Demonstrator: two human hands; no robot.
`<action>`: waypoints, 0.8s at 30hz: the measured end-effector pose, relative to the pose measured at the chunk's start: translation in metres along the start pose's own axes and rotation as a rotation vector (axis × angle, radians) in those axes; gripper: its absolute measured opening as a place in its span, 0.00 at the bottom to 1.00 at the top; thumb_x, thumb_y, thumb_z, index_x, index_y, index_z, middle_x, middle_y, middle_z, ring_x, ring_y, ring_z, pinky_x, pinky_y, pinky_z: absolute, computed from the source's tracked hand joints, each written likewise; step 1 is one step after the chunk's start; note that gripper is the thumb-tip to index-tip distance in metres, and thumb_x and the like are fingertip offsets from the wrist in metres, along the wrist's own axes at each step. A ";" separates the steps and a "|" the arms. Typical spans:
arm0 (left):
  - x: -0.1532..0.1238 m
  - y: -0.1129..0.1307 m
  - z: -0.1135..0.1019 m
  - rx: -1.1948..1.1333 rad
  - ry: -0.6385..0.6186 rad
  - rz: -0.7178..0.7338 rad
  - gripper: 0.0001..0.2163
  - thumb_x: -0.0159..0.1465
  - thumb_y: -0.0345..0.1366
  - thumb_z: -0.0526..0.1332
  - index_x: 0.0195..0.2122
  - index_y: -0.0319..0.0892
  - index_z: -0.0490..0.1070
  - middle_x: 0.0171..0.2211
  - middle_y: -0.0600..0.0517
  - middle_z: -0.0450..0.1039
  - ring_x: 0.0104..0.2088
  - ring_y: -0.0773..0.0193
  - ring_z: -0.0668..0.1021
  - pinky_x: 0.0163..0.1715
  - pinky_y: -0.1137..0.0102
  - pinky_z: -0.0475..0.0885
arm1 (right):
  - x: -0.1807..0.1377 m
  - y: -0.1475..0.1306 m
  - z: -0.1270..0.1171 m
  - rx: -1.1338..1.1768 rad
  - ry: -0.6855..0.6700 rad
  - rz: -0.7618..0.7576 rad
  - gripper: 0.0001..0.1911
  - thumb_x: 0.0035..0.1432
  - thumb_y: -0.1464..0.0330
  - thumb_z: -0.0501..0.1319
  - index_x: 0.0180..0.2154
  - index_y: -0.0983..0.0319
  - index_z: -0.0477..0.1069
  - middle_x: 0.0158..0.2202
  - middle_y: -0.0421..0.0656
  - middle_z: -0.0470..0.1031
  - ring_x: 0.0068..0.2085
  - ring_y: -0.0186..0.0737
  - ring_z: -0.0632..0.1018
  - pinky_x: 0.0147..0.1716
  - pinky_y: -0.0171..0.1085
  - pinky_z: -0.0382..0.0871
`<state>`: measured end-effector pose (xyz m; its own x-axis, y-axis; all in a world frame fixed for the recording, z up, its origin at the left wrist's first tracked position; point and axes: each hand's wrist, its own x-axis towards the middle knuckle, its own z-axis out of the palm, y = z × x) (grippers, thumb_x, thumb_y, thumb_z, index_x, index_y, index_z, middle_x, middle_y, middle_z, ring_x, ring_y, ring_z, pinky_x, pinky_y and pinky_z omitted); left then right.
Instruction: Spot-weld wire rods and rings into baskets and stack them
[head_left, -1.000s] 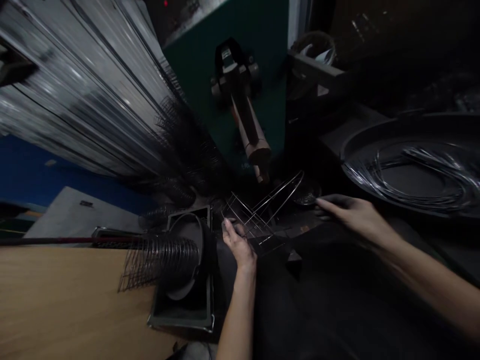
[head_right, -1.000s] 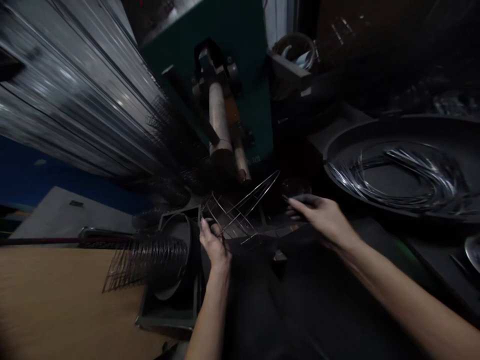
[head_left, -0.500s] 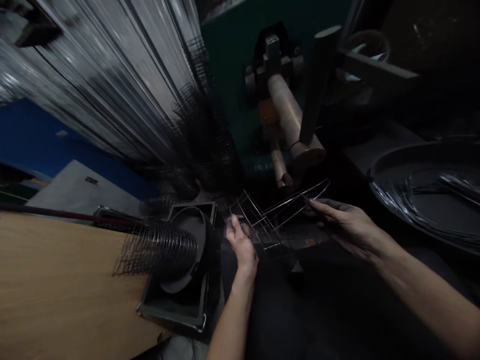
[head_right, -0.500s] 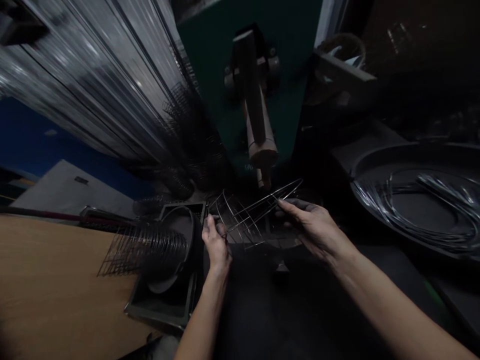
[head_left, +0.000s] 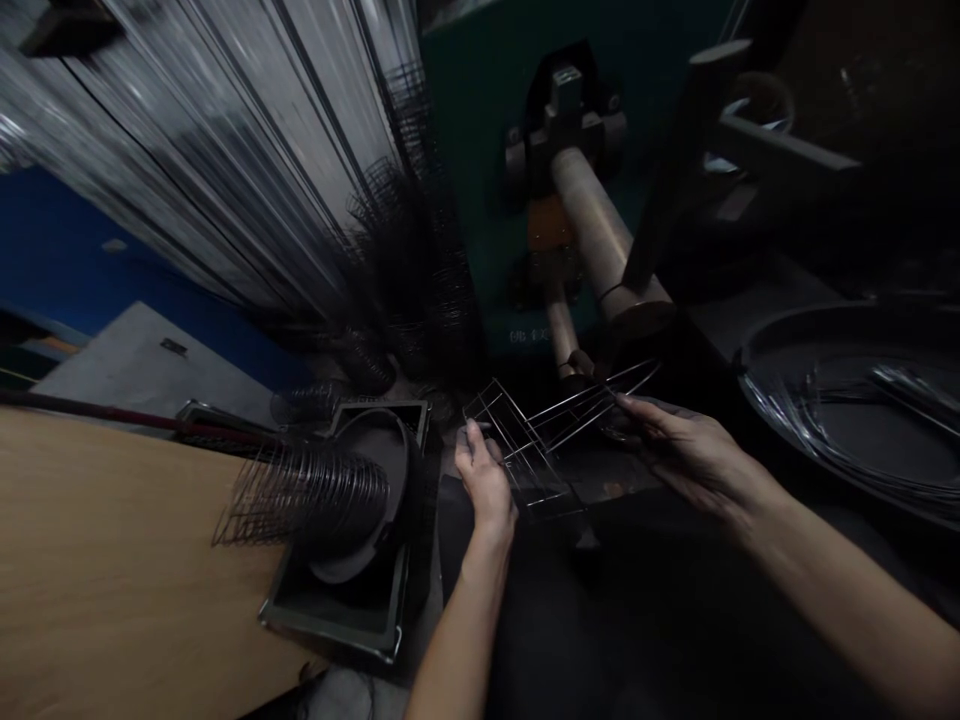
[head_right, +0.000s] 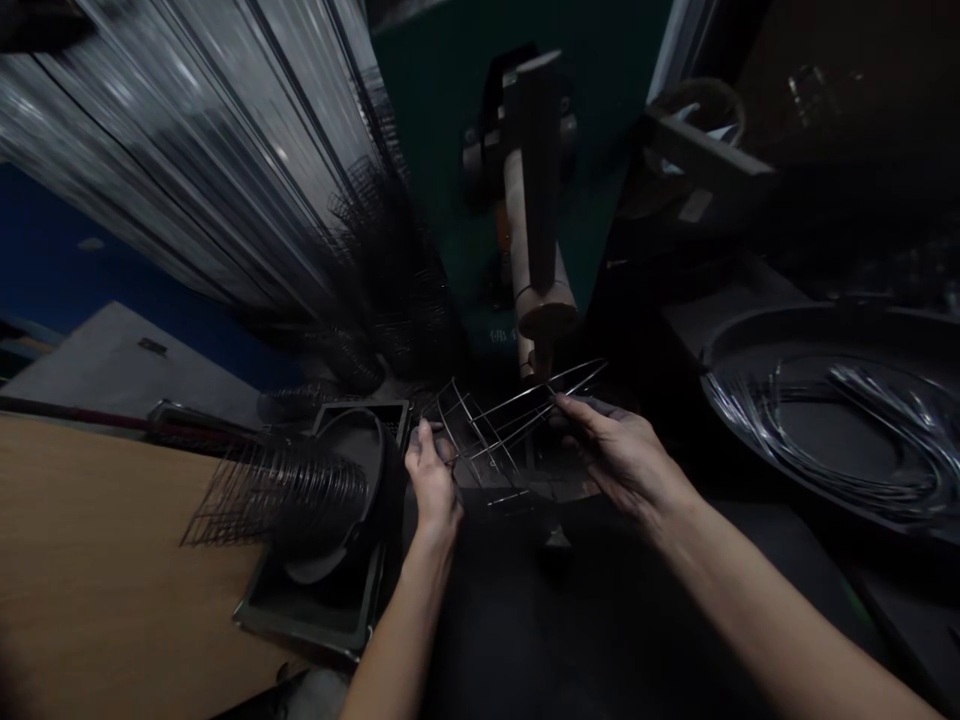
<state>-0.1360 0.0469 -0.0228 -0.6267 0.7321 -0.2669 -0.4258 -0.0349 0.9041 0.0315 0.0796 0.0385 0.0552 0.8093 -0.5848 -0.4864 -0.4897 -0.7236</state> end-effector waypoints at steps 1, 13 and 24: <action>0.001 0.000 0.001 -0.001 -0.010 0.001 0.21 0.56 0.57 0.62 0.31 0.42 0.63 0.17 0.63 0.46 0.16 0.76 0.52 0.16 0.80 0.48 | 0.002 0.000 0.000 0.003 0.004 -0.005 0.04 0.54 0.78 0.65 0.28 0.66 0.76 0.30 0.43 0.76 0.27 0.30 0.75 0.24 0.23 0.71; -0.001 0.012 0.007 -0.055 0.032 -0.126 0.20 0.55 0.54 0.64 0.34 0.41 0.65 0.17 0.64 0.49 0.15 0.78 0.56 0.15 0.80 0.51 | -0.003 -0.006 0.006 0.054 0.014 0.021 0.07 0.57 0.80 0.61 0.28 0.68 0.76 0.29 0.43 0.76 0.27 0.29 0.75 0.24 0.24 0.71; 0.013 0.016 0.009 -0.090 0.057 -0.081 0.19 0.56 0.53 0.64 0.32 0.41 0.65 0.16 0.64 0.49 0.15 0.77 0.55 0.16 0.80 0.52 | -0.009 -0.007 -0.011 0.021 0.032 0.006 0.03 0.54 0.77 0.64 0.31 0.66 0.77 0.30 0.42 0.75 0.27 0.28 0.74 0.20 0.23 0.69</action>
<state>-0.1453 0.0616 -0.0092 -0.6226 0.6954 -0.3588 -0.5319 -0.0399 0.8458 0.0437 0.0720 0.0445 0.0799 0.7958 -0.6003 -0.5045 -0.4871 -0.7129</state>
